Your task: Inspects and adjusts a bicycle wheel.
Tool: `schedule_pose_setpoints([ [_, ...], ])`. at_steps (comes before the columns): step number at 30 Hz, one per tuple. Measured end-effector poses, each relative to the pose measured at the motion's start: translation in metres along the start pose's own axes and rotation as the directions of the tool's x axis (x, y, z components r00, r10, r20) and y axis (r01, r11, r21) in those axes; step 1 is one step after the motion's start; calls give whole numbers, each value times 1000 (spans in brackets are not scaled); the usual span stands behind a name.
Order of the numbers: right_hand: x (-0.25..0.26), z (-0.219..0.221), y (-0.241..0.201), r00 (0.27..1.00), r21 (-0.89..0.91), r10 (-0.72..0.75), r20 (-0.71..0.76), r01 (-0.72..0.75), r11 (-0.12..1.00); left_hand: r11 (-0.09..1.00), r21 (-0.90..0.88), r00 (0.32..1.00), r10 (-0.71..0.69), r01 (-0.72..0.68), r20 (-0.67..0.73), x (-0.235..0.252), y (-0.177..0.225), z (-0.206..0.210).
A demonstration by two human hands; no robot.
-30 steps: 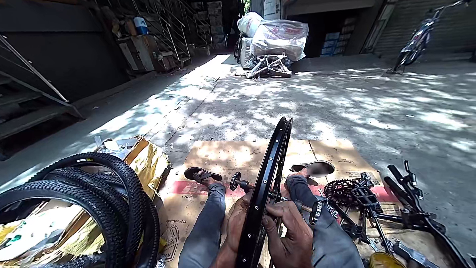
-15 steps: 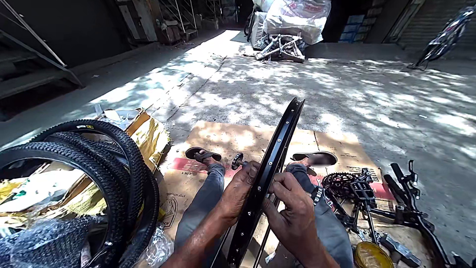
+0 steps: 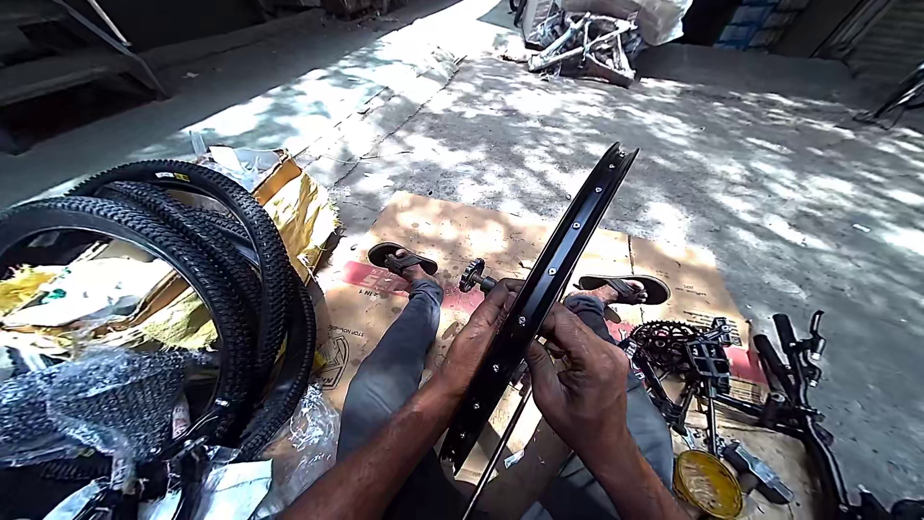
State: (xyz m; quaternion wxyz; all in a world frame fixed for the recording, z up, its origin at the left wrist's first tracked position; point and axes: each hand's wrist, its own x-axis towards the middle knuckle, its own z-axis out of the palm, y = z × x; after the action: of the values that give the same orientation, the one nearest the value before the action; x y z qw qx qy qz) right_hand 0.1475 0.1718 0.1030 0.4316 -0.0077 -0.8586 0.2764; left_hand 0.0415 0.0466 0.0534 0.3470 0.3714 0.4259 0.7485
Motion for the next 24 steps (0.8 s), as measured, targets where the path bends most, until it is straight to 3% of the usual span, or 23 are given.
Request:
schedule_pose_setpoints([
  [2,1,-5,7,998,33,14,56,-15,999,1000,-2,1000,8,-8,-4,0,-15,-5],
  [5,2,-12,10,998,58,37,44,-39,998,999,-17,996,50,-52,-73,23,23,22],
  [8,-17,-9,17,994,100,107,-34,-103,990,996,42,991,88,-84,-96,40,35,22],
  [10,-47,-2,36,975,125,202,-88,-190,974,986,150,990,91,-74,-107,54,44,20],
  [12,-89,10,63,913,182,396,-104,-374,909,980,199,996,46,-31,-75,74,56,19],
  [14,-131,19,91,759,155,651,3,-644,749,986,169,1000,-4,3,9,97,72,25],
  [16,-159,20,121,537,-56,772,341,-808,587,997,65,998,-49,45,49,115,85,36],
  [17,-166,21,137,399,-193,748,531,-802,565,998,14,997,-61,60,53,122,87,42],
  [19,-165,29,157,156,-402,597,787,-604,688,996,-67,996,-60,64,65,130,83,48],
  [20,-161,36,162,87,-451,540,837,-449,771,995,-84,996,-43,50,79,131,80,48],
  [22,-152,51,172,-40,-508,512,858,-205,837,996,-91,990,34,-21,137,126,68,42],
  [24,-151,61,187,-81,-553,548,833,-144,820,994,-70,974,91,-78,207,100,57,31],
])
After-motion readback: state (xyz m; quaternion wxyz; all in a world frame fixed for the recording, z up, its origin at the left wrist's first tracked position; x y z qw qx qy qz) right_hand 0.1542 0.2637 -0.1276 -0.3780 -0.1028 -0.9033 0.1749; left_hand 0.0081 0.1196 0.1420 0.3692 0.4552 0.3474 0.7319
